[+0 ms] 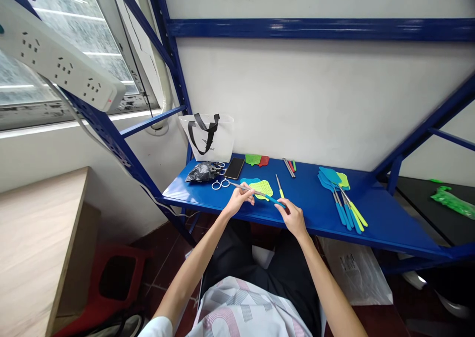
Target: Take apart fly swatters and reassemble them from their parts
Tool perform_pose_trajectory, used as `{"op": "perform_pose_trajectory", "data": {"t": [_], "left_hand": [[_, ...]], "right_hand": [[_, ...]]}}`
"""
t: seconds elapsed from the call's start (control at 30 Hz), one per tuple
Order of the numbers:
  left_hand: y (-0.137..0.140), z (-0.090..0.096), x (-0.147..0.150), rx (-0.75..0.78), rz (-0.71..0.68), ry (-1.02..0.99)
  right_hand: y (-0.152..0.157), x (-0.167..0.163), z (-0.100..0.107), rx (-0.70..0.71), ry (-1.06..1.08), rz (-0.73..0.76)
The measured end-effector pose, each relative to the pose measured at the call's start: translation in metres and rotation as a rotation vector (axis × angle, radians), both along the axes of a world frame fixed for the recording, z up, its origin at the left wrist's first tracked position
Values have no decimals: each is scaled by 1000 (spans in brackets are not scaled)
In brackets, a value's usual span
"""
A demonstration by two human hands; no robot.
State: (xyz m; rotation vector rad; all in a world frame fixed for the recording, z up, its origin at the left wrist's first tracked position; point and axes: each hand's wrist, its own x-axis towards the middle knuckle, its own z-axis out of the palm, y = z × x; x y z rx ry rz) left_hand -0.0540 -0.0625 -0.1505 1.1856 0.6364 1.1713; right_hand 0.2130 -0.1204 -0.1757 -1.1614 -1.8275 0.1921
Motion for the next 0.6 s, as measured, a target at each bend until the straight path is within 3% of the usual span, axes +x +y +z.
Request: {"op": "perform_pose_trajectory", "data": {"t": [0.23,0.47,0.6], "left_hand": [[0,1,-4,33,11,69],[-9,0,9,126,-51,201],[-16,-4,22,101,-13,194]], "right_hand": [[-1,8,5,-222,136,63],[-4,2,9,-280,14,128],[-3,0,10,-301,33,184]]}}
